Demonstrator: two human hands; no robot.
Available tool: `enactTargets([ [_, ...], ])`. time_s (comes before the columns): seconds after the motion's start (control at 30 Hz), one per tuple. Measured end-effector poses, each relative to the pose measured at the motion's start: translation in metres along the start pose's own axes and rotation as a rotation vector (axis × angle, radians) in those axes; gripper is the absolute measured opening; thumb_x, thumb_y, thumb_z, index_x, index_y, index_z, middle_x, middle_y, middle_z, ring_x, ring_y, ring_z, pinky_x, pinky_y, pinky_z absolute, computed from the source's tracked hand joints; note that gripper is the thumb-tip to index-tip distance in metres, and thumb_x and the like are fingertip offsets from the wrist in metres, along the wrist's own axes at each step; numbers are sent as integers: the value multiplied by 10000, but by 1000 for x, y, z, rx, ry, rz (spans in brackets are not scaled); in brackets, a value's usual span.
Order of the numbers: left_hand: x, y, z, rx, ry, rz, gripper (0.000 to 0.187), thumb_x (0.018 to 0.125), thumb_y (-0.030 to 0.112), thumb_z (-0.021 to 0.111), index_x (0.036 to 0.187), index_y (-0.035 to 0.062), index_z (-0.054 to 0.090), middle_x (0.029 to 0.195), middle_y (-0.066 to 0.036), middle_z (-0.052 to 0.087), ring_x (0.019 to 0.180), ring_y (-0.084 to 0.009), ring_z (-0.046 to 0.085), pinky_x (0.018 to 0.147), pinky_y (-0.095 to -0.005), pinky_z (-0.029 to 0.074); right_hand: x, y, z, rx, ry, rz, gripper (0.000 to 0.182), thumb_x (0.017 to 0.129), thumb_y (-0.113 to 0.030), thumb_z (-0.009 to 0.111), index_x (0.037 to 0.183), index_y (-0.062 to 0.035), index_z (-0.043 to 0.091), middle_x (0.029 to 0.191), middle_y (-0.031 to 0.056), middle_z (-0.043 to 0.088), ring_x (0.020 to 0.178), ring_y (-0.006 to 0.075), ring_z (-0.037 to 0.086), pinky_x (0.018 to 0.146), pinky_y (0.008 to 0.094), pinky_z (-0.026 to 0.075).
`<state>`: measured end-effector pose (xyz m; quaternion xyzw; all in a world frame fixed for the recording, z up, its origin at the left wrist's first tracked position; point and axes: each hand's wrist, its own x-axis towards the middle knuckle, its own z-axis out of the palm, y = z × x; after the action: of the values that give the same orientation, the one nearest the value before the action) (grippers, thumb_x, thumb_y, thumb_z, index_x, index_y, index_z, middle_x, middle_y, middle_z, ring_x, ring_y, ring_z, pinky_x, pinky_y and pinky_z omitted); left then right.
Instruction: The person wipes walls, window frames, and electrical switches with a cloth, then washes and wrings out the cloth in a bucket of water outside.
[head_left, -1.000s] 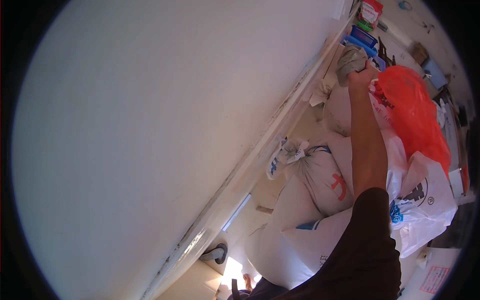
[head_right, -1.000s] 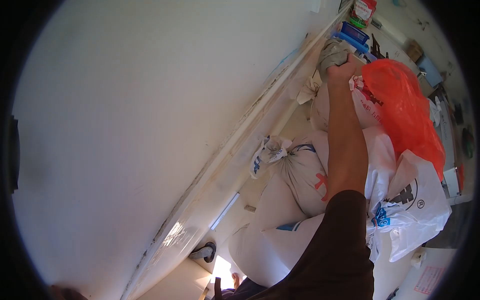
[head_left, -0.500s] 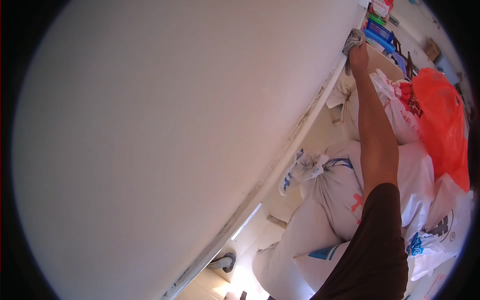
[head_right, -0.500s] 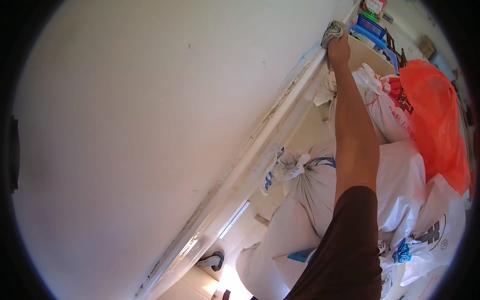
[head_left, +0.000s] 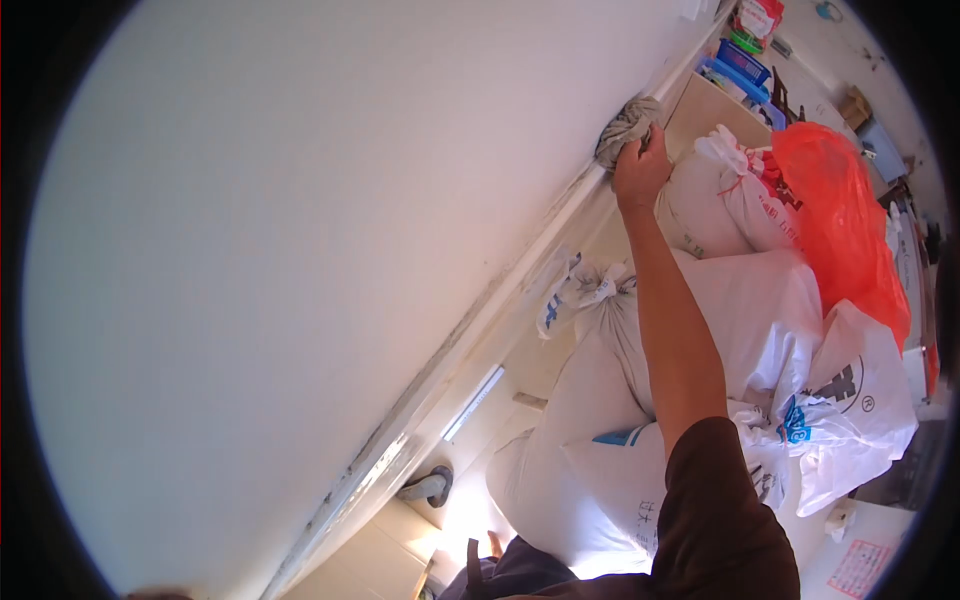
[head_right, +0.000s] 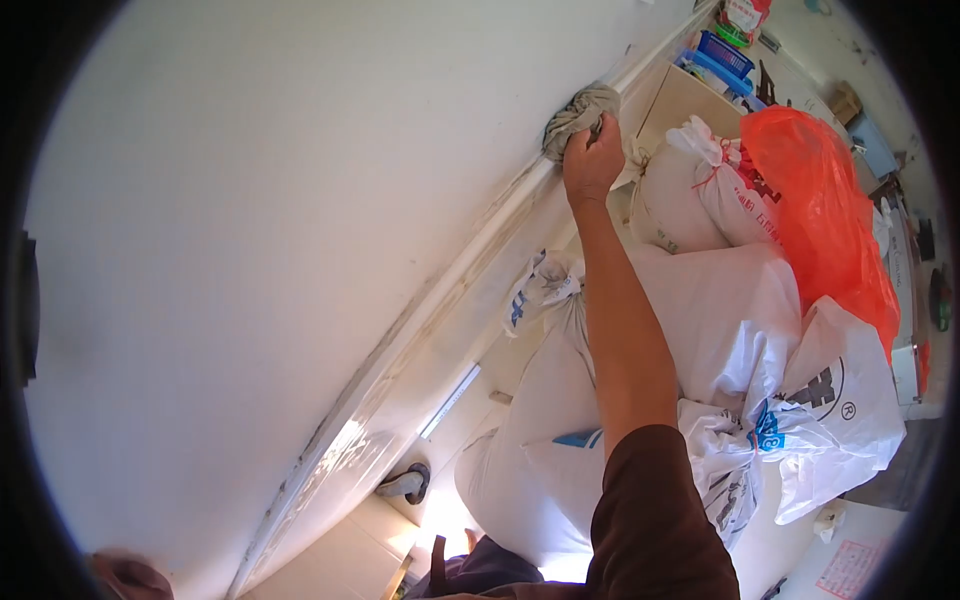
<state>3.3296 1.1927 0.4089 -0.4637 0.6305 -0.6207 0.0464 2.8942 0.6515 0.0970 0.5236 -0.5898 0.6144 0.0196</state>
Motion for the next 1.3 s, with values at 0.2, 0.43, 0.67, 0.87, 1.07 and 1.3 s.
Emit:
enactTargets([
  [0.2,-22,-21,-3,-28,-78,-36,428,969,224,509,1323,-16,509,1373,-299,494,1228,-468,527,973,-575,459,-108,-98,-55,100,-133,-176,339,863,-195,599,1153,-20,602,1094,199,649,984,402,635,837,454,509],
  [0.43,-21,-20,-4,-441,148,-89,428,897,77,587,1301,-41,514,1330,-266,546,1223,-420,558,1008,-493,469,-249,-213,-125,247,-349,-312,360,822,-183,641,1121,1,562,1045,170,585,973,386,597,841,441,501],
  [0.67,-101,-10,-96,-672,314,-701,435,906,11,510,1315,-112,424,1287,-355,546,1289,-432,519,1143,-501,377,-406,-346,-193,494,-537,-416,361,694,-148,716,1005,-17,590,990,178,551,1032,449,542,925,518,478],
  [0.87,-203,17,-158,-801,168,-1028,453,915,35,473,1338,-105,393,1290,-318,536,1262,-403,531,1126,-502,384,-479,-432,-240,570,-622,-502,269,649,-75,697,885,-36,574,879,131,524,911,372,548,772,458,494],
  [1.07,-237,44,-202,-950,78,-1265,470,908,29,484,1350,-106,399,1288,-269,542,1258,-367,529,1110,-489,389,-520,-491,-290,902,-970,75,195,785,-20,641,972,-13,585,901,132,620,835,302,627,770,368,512],
  [1.3,-272,59,-225,-1057,-42,-1377,421,941,74,548,1332,-54,459,1295,-226,545,1254,-309,535,1099,-463,395,-431,-383,-213,725,-601,-199,472,888,-139,706,1294,-8,505,1299,105,572,1193,219,560,1013,355,445],
])
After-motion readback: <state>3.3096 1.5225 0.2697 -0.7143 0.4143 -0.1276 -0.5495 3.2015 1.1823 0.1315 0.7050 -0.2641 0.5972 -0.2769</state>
